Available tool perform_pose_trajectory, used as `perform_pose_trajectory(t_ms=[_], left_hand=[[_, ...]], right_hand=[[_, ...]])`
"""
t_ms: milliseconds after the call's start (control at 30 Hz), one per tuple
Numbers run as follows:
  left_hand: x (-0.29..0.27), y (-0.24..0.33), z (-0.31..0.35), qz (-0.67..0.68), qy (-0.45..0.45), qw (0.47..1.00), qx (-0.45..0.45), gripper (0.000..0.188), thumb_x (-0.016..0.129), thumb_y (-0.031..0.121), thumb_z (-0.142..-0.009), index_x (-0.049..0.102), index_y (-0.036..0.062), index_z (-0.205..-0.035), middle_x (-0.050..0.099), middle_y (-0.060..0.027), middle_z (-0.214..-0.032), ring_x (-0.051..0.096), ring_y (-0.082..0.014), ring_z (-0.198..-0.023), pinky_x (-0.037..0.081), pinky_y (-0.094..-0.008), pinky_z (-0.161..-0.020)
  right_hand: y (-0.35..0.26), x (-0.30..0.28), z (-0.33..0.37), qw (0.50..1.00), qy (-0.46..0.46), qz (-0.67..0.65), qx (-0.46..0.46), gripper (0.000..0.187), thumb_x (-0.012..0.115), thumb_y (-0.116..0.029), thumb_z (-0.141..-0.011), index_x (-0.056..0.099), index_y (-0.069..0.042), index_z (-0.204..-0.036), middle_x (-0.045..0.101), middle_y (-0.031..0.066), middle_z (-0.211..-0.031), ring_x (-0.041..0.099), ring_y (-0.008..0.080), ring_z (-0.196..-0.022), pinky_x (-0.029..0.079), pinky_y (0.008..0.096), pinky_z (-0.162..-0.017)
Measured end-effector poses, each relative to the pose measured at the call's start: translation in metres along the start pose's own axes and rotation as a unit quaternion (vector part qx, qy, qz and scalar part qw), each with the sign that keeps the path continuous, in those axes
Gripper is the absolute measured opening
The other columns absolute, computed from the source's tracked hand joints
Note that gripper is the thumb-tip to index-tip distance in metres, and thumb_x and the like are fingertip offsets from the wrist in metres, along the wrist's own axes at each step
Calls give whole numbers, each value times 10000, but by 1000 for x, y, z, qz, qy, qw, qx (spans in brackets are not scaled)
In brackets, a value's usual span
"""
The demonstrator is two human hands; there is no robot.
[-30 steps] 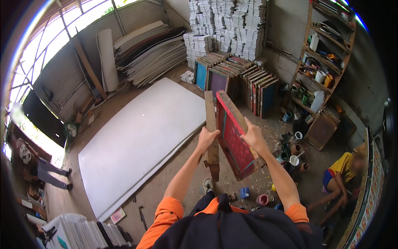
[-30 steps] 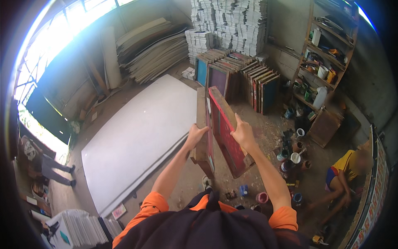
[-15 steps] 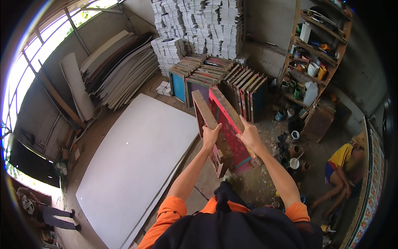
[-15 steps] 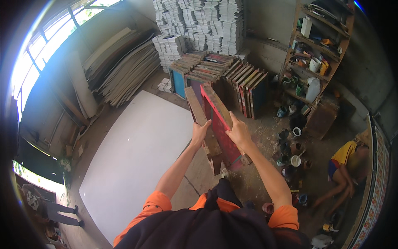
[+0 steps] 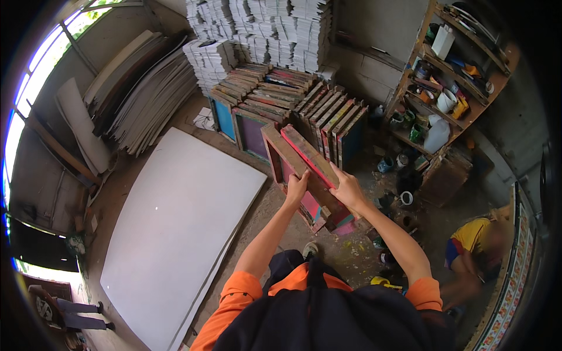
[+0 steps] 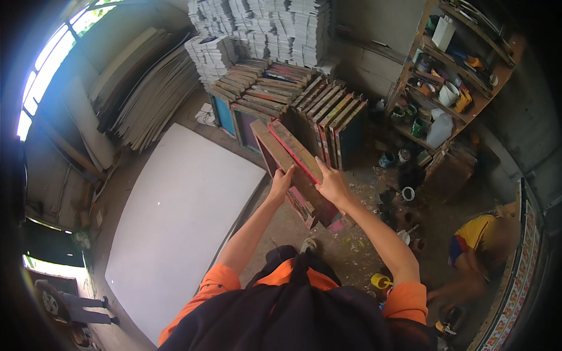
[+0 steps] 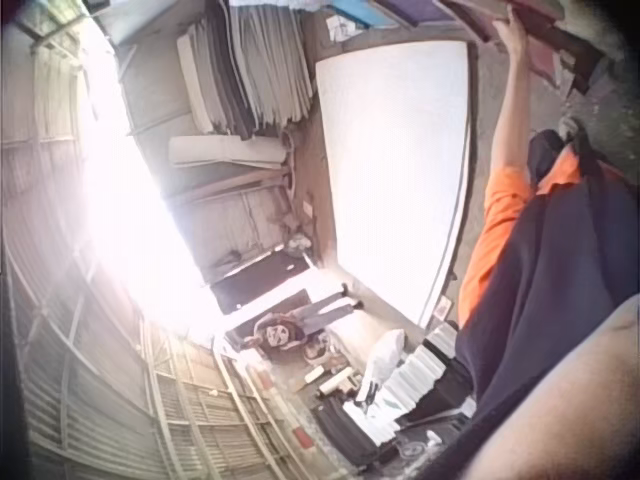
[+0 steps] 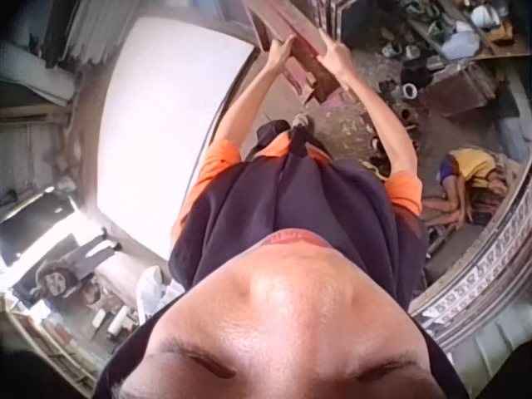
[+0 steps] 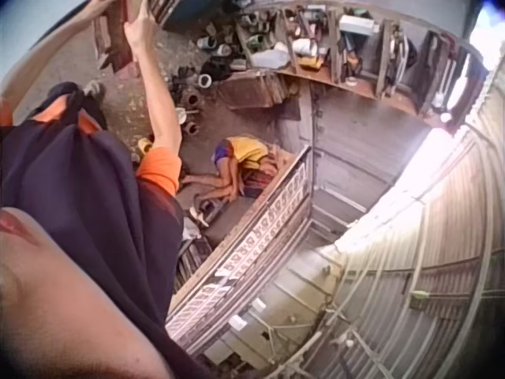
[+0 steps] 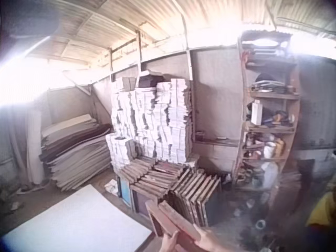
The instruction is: The person picks up rectangular screen frames from the floor and stacks them onto a growing pile. The person handles the frames one by one, walking between the floor and the stack to organize the materials.
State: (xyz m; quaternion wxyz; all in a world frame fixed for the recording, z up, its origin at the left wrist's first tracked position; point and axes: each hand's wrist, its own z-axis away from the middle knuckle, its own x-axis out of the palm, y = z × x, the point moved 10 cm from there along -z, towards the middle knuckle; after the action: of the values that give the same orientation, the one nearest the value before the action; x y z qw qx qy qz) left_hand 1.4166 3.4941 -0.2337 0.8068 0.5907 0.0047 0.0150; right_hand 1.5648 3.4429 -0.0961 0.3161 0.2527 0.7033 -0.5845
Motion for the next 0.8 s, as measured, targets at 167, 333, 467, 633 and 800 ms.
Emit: perform_pose_trajectory(t_ms=[167, 333, 467, 633, 800], left_hand=[[70, -6, -45, 104, -124, 981, -104, 408, 606, 323, -747, 449, -16, -913, 505, -60, -799, 513, -126, -677, 467, -261, -614], [120, -14, -99, 107, -107, 973, -172, 372, 655, 328, -705, 459, 23, -788, 473, -37, -732, 472, -118, -569, 463, -239, -575], [158, -46, -146, 126, -147, 953, -234, 404, 667, 328, -695, 453, 24, -853, 468, -42, -753, 474, -123, -583, 462, -237, -568], [206, -63, -179, 183, -88, 945, -257, 448, 666, 335, -694, 469, -2, -914, 481, -59, -773, 519, -154, -666, 470, -250, -576], [252, -80, -208, 201, -32, 938, -281, 473, 665, 350, -689, 485, 11, -965, 505, -81, -832, 539, -189, -763, 478, -279, -639]], right_hand=[[65, -24, -47, 997, -18, -1, -69, 720, 618, -39, -597, 312, -74, -1248, 516, 207, -1006, 519, 356, -878, 441, 370, -735], [136, -32, -103, 995, -76, 22, -55, 721, 604, -35, -619, 282, -82, -1263, 507, 211, -1005, 509, 369, -883, 437, 383, -735], [194, -25, -138, 992, -123, 24, -9, 713, 595, -11, -614, 304, -103, -1259, 495, 217, -1037, 499, 363, -929, 430, 367, -774], [244, -40, -177, 987, -151, 23, -39, 710, 594, -17, -617, 298, -97, -1258, 506, 204, -1025, 505, 366, -902, 438, 378, -757], [309, -50, -210, 981, -185, 10, -61, 699, 589, -11, -606, 322, -98, -1246, 497, 192, -1067, 501, 351, -932, 436, 370, -775]])
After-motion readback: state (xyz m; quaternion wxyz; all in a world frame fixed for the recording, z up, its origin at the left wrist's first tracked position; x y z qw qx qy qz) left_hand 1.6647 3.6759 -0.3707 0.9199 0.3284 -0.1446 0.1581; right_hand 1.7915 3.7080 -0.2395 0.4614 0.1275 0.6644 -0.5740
